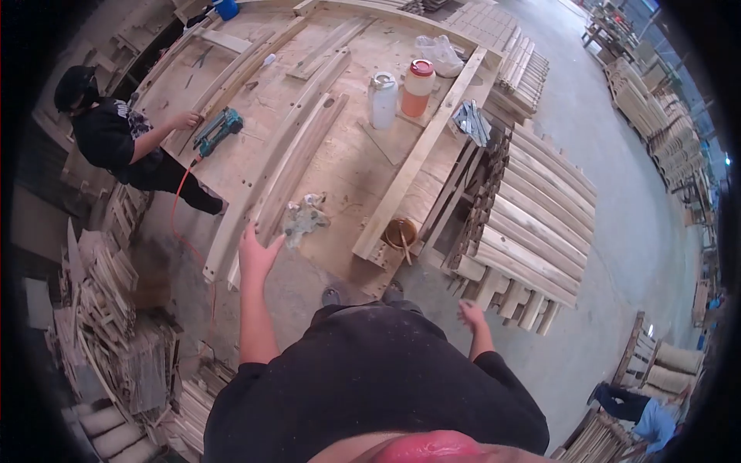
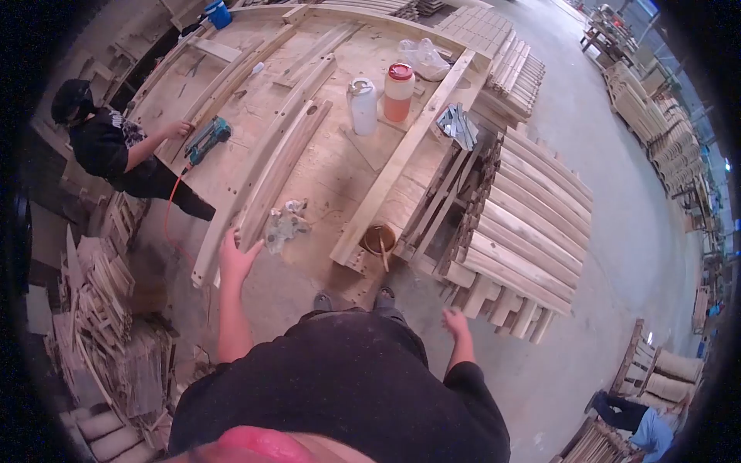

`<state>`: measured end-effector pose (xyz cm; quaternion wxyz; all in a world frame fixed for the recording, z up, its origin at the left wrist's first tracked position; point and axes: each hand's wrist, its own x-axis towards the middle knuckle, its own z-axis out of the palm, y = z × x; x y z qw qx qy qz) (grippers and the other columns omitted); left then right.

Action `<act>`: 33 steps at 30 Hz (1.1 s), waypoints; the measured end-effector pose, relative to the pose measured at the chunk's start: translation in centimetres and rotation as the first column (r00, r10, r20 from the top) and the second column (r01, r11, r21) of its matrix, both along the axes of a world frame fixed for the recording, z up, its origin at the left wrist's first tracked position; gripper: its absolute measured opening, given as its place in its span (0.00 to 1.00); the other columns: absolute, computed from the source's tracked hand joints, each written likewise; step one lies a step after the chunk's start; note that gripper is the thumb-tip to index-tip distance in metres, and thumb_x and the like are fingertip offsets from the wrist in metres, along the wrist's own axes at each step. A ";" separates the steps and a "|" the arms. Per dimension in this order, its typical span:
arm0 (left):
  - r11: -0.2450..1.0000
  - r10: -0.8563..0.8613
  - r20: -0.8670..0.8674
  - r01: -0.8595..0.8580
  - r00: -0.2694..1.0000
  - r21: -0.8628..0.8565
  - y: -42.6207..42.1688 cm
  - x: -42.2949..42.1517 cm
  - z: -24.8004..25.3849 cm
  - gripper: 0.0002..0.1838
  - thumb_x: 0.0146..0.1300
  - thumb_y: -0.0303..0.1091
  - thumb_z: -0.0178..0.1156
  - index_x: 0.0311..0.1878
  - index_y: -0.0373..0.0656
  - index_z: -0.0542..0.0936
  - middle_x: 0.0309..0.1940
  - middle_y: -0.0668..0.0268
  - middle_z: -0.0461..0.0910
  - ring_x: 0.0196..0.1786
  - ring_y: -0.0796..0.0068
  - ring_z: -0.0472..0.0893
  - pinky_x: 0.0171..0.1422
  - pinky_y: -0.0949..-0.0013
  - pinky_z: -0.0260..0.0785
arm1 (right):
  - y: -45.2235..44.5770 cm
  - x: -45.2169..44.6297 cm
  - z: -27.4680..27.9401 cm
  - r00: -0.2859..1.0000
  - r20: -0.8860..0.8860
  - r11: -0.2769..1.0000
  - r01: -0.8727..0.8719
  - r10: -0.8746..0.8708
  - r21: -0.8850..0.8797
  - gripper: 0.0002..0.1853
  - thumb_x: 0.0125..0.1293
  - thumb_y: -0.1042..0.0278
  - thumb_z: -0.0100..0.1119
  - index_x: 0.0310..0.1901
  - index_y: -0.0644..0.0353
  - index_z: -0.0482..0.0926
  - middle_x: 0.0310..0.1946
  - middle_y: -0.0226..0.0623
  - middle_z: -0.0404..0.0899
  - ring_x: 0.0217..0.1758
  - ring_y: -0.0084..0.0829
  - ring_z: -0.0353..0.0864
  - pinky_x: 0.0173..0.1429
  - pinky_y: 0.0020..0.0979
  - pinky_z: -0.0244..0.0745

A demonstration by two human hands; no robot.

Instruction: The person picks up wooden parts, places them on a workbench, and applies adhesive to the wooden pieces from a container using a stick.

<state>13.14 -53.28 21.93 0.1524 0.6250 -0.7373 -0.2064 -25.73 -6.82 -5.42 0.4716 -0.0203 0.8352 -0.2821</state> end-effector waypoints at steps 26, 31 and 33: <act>0.291 -0.924 0.051 0.784 0.379 -0.548 20.0 -13.9 31.6 0.22 0.45 0.38 0.79 0.40 0.43 0.78 0.37 0.66 0.77 0.39 0.65 0.79 0.60 0.48 0.71 | -1.7 -3.9 -8.7 0.928 0.174 0.943 -0.320 0.331 -0.086 0.26 0.70 0.44 0.60 0.57 0.58 0.78 0.38 0.36 0.84 0.36 0.32 0.84 0.36 0.36 0.75; 0.293 -0.916 0.056 0.759 0.397 -0.581 19.8 -13.0 32.1 0.22 0.46 0.41 0.78 0.41 0.43 0.79 0.36 0.65 0.78 0.39 0.64 0.80 0.58 0.49 0.72 | 0.0 -6.4 -6.8 0.964 0.199 0.977 -0.198 0.178 0.085 0.23 0.70 0.44 0.60 0.53 0.56 0.79 0.34 0.34 0.82 0.33 0.33 0.82 0.34 0.41 0.72; 0.329 -0.901 0.043 0.745 0.431 -0.580 19.1 -12.8 32.1 0.22 0.46 0.42 0.77 0.41 0.43 0.79 0.35 0.65 0.78 0.39 0.63 0.80 0.57 0.50 0.72 | 0.0 -7.5 -7.5 0.958 0.212 0.972 -0.217 0.194 0.088 0.22 0.70 0.44 0.59 0.52 0.55 0.79 0.32 0.33 0.81 0.30 0.33 0.81 0.31 0.40 0.71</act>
